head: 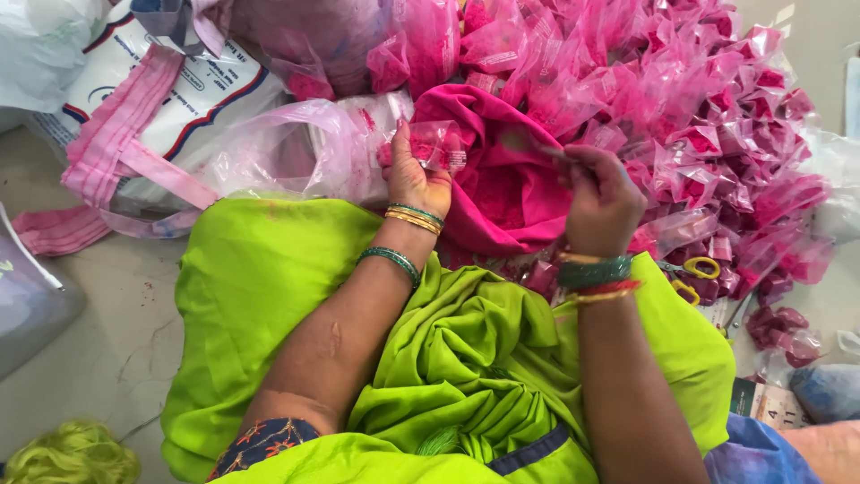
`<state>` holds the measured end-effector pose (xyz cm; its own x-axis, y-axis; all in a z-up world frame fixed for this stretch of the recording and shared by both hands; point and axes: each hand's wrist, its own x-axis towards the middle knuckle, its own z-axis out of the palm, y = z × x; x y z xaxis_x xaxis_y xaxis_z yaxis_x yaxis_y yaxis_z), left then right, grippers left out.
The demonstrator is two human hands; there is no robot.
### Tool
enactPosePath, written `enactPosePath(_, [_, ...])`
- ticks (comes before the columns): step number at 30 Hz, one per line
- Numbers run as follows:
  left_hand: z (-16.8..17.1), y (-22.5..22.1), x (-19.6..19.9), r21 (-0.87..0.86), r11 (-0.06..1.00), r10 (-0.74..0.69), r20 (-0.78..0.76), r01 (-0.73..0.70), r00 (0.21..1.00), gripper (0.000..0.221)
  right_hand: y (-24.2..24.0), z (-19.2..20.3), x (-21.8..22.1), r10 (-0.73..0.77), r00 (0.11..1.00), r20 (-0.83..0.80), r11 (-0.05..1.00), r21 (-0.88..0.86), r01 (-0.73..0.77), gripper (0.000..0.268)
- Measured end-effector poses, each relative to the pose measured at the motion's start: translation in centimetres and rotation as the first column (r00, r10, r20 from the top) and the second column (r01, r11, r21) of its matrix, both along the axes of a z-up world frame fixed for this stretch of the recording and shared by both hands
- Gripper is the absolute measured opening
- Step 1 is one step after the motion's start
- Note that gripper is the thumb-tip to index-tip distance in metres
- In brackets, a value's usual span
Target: The person packages pink powder into small plastic bags using a spoon.
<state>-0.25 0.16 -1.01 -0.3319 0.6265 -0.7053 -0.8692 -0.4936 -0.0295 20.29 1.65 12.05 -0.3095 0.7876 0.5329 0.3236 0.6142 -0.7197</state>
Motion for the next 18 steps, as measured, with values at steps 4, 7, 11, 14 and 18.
enactPosePath(4, [-0.9,0.2,0.1,0.013,1.000,-0.006,0.004,0.006,1.000,0.049,4.1,-6.1,2.3,-0.115,0.989,-0.094,0.837,-0.545,0.045,0.022])
enactPosePath(7, [-2.3,0.5,0.2,0.075,0.997,0.007,-0.029,-0.005,1.000,0.046,5.5,-9.5,2.8,-0.221,0.972,-0.084,0.747,-0.655,0.114,0.023])
enactPosePath(11, [-2.3,0.4,0.0,0.102,0.995,0.027,-0.061,-0.021,0.998,0.041,6.1,-12.0,2.6,-0.277,0.954,-0.115,0.722,-0.680,0.127,0.022])
enactPosePath(14, [-1.6,0.2,0.2,0.097,0.995,0.012,-0.056,-0.006,0.998,0.038,6.2,-13.5,2.8,-0.288,0.937,-0.198,0.700,-0.711,0.065,0.020])
enactPosePath(18, [-2.1,0.5,0.3,0.071,0.997,0.042,-0.092,-0.035,0.995,0.035,5.9,-14.3,2.4,-0.293,0.916,-0.272,0.664,-0.748,-0.009,0.016])
